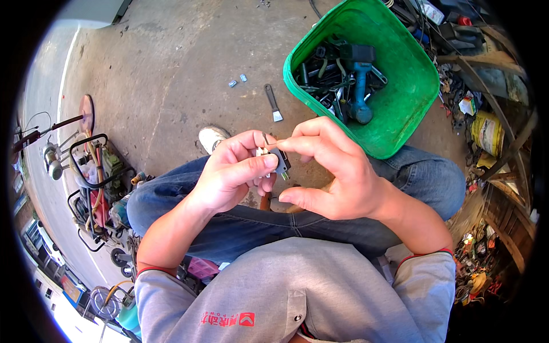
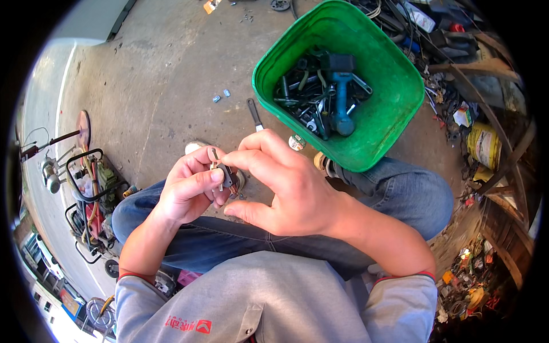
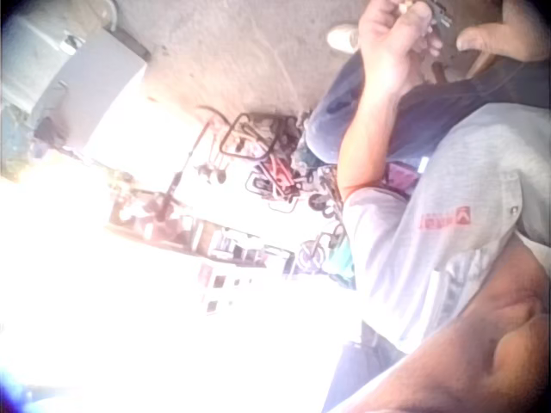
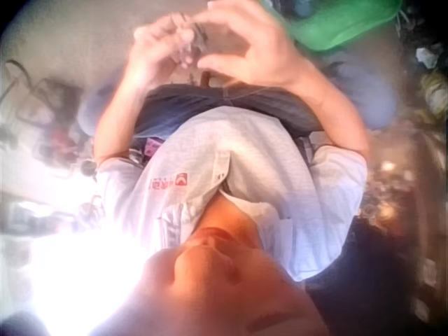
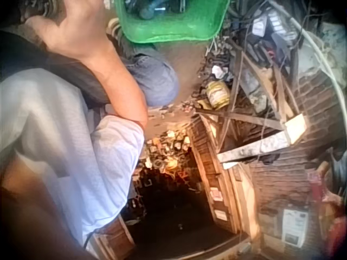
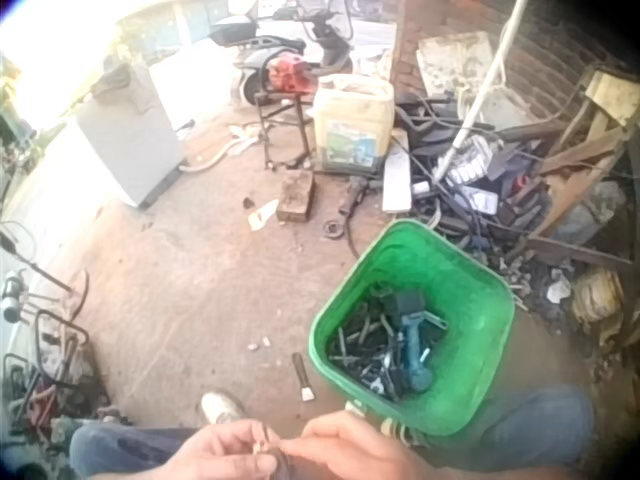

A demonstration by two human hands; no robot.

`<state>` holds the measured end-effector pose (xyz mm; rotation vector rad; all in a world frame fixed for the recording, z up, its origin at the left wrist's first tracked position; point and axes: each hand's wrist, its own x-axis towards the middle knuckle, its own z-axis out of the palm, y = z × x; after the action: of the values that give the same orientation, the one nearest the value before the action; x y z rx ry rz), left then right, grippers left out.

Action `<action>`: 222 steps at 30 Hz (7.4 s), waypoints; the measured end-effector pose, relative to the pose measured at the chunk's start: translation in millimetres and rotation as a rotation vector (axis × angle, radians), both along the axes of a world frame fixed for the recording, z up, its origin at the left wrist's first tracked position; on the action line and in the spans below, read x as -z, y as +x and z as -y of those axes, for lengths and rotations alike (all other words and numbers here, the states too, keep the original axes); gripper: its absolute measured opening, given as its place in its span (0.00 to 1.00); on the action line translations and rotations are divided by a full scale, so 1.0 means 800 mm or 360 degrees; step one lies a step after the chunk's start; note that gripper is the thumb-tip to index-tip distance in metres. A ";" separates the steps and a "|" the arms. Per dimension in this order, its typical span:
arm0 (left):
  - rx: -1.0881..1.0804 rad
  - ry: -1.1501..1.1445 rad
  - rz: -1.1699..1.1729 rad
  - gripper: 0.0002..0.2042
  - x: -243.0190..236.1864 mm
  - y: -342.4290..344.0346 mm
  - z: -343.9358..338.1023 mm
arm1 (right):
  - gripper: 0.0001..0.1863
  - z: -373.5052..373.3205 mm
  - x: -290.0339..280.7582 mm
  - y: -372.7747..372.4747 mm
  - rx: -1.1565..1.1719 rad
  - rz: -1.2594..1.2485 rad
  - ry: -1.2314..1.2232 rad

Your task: The person sits on a low stool and uses a flathead screwdriver to pry open and manipulate a small black electrical connector. They repeatedly insert and remove a white plastic component from the black housing, adjusting the internal metal contacts with the tool.

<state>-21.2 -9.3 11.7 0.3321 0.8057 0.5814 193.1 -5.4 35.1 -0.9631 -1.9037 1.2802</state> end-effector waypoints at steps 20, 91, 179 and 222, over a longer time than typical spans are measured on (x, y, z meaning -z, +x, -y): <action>0.0848 0.0459 -0.1782 0.18 0.402 -0.080 -0.008 | 0.21 0.015 0.047 -0.016 0.0443 -0.0153 -0.1018; -0.0512 0.0225 0.0200 0.12 -0.020 -0.017 0.004 | 0.16 0.003 0.017 0.013 0.0600 -0.0706 -0.1023; 0.0198 0.0781 -0.0174 0.11 -0.016 0.006 -0.007 | 0.05 0.017 -0.018 0.008 0.0383 -0.0170 -0.0086; 0.0294 0.0916 -0.0440 0.08 -0.023 0.010 -0.007 | 0.04 0.033 0.001 -0.008 0.0556 0.0020 0.0394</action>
<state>-12.9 -3.7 29.8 1.0217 0.8499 0.5932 186.6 -31.4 34.1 -1.1122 -1.7556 0.8179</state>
